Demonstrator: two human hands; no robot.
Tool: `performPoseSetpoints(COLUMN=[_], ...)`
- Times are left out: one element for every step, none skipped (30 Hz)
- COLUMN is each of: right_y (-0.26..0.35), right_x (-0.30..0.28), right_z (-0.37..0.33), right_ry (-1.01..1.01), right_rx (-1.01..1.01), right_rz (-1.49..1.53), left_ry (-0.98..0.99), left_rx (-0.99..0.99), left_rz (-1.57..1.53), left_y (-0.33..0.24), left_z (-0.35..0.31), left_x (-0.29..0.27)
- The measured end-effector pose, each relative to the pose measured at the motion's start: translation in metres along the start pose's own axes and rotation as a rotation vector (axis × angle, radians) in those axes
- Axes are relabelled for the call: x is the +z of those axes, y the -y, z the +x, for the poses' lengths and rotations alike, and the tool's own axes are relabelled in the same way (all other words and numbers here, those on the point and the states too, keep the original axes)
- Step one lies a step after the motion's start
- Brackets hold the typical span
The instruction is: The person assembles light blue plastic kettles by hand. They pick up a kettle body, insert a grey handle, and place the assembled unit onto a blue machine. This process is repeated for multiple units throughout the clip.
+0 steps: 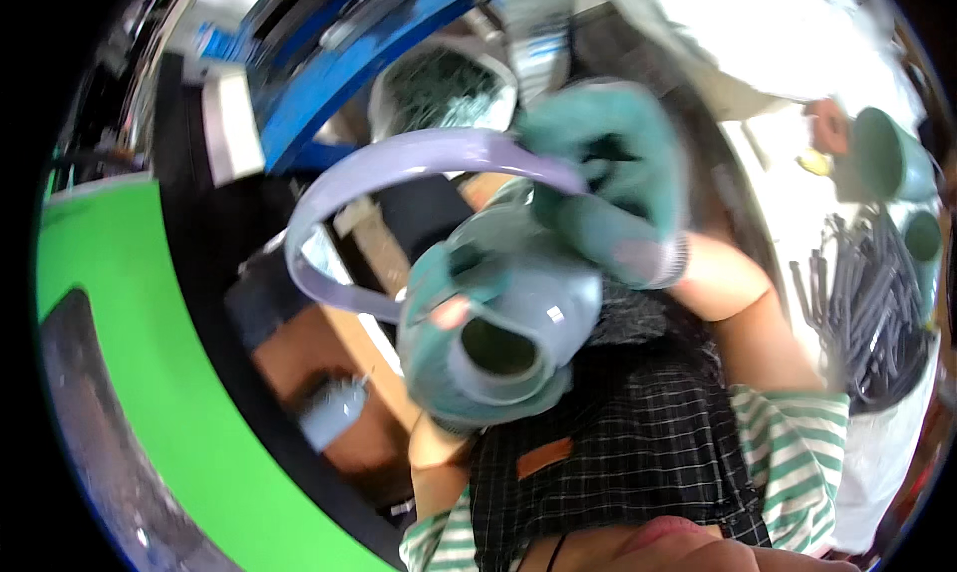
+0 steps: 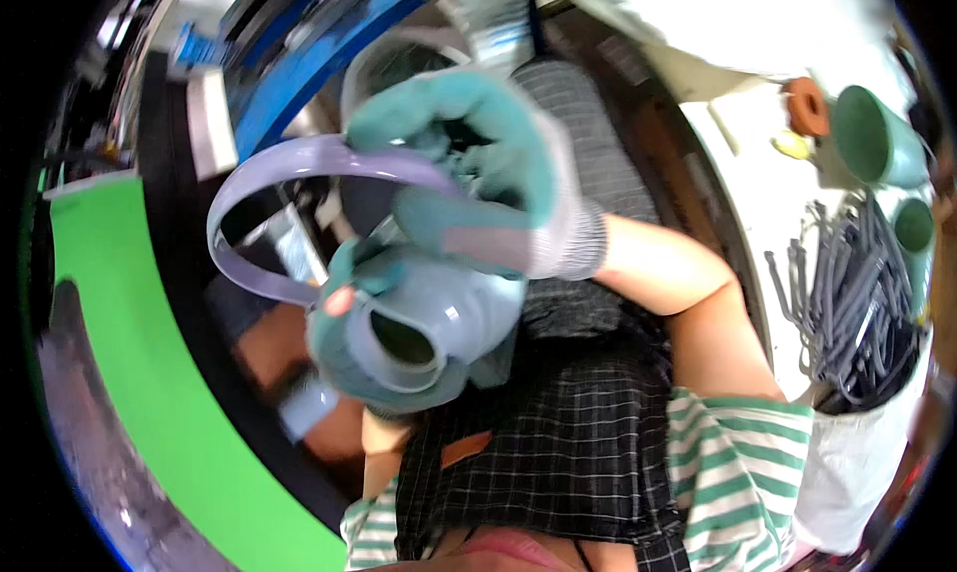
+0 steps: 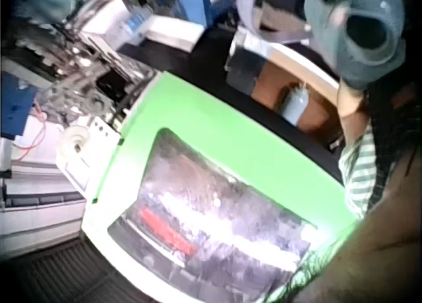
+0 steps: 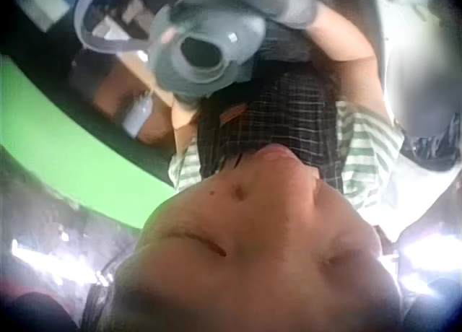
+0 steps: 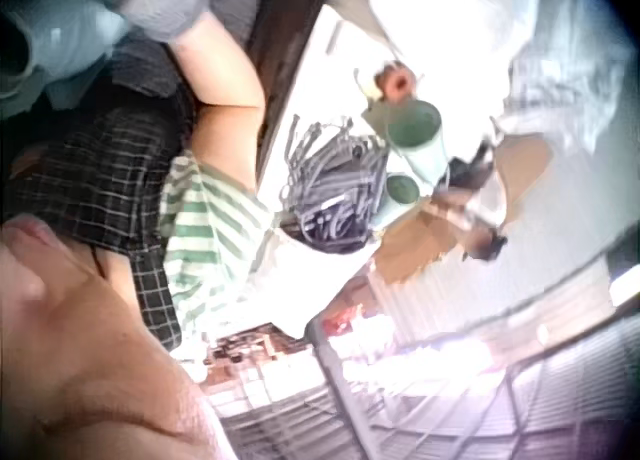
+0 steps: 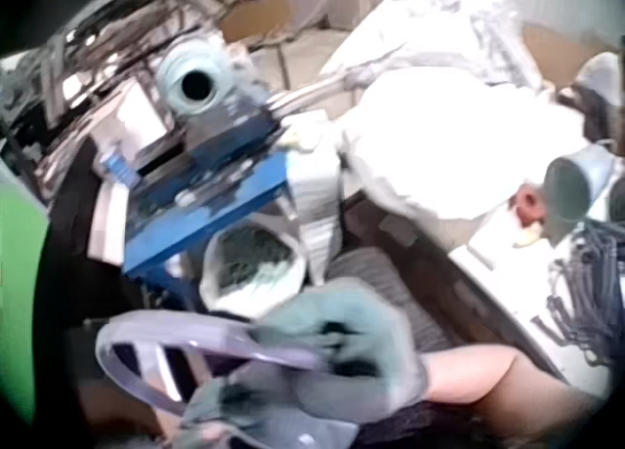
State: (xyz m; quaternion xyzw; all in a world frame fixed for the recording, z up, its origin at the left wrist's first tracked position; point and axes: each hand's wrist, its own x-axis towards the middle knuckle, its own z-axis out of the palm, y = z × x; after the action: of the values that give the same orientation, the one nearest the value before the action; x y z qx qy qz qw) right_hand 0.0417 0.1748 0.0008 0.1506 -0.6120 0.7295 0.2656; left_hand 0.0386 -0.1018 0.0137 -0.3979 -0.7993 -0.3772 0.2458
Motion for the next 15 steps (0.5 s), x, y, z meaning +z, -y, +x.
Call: performPoseSetpoints(right_y=[-0.010,-0.029,-0.045,-0.057,-0.061,-0.050,-0.036,-0.020,-0.002,0.024,0.041,0.055,0.067,0.090,0.101], right_x=[0.007,0.013,-0.007,-0.016,-0.024,-0.037,-0.048,-0.053,-0.058,-0.069,-0.085,-0.111,-0.146,-0.188,-0.238], right_z=[0.000,-0.006,-0.021,-0.030,-0.039,-0.042,-0.046,-0.047,-0.046,-0.041,-0.034,-0.032,-0.032,-0.032,-0.033], right_ry=[-0.062,-0.234,-0.350,-0.427,-0.372,-0.319,-0.277,-0.235,-0.355,-0.474,-0.505,-0.512,-0.533,-0.559,-0.558], right_rx=[0.113,0.228,0.277,0.340,0.499,0.660,0.683,0.747,0.618,0.539,0.448,0.327,0.205,0.088,-0.001], right_rz=[0.028,0.040,-0.123,-0.202,-0.127,-0.033,0.317,0.645,0.684,0.463,0.298,0.165,0.045,-0.069,-0.147], left_ry=[-0.048,-0.089,-0.119,-0.143,-0.172,-0.186,-0.202,-0.216,-0.228,-0.239,-0.249,-0.266,-0.273,-0.265,-0.257], left_rx=[-0.015,-0.027,-0.043,-0.079,-0.133,-0.163,-0.194,-0.237,-0.280,-0.322,-0.366,-0.408,-0.445,-0.478,-0.520], left_rz=[0.024,0.034,-0.011,0.010,0.035,0.040,0.033,0.025,-0.018,-0.074,-0.092,-0.088,-0.108,-0.170,-0.219], left_y=[0.009,0.015,0.036,0.045,0.058,0.064,0.073,0.086,0.105,0.125,0.138,0.152,0.167,0.182,0.198], left_z=[0.005,0.010,0.014,0.016,0.013,0.016,0.024,0.021,0.020,0.020,0.022,0.020,0.017,0.018,0.011], left_x=[-0.011,-0.013,0.002,-0.002,-0.006,-0.006,-0.001,0.003,0.015,0.035,0.044,0.046,0.054,0.070,0.087])
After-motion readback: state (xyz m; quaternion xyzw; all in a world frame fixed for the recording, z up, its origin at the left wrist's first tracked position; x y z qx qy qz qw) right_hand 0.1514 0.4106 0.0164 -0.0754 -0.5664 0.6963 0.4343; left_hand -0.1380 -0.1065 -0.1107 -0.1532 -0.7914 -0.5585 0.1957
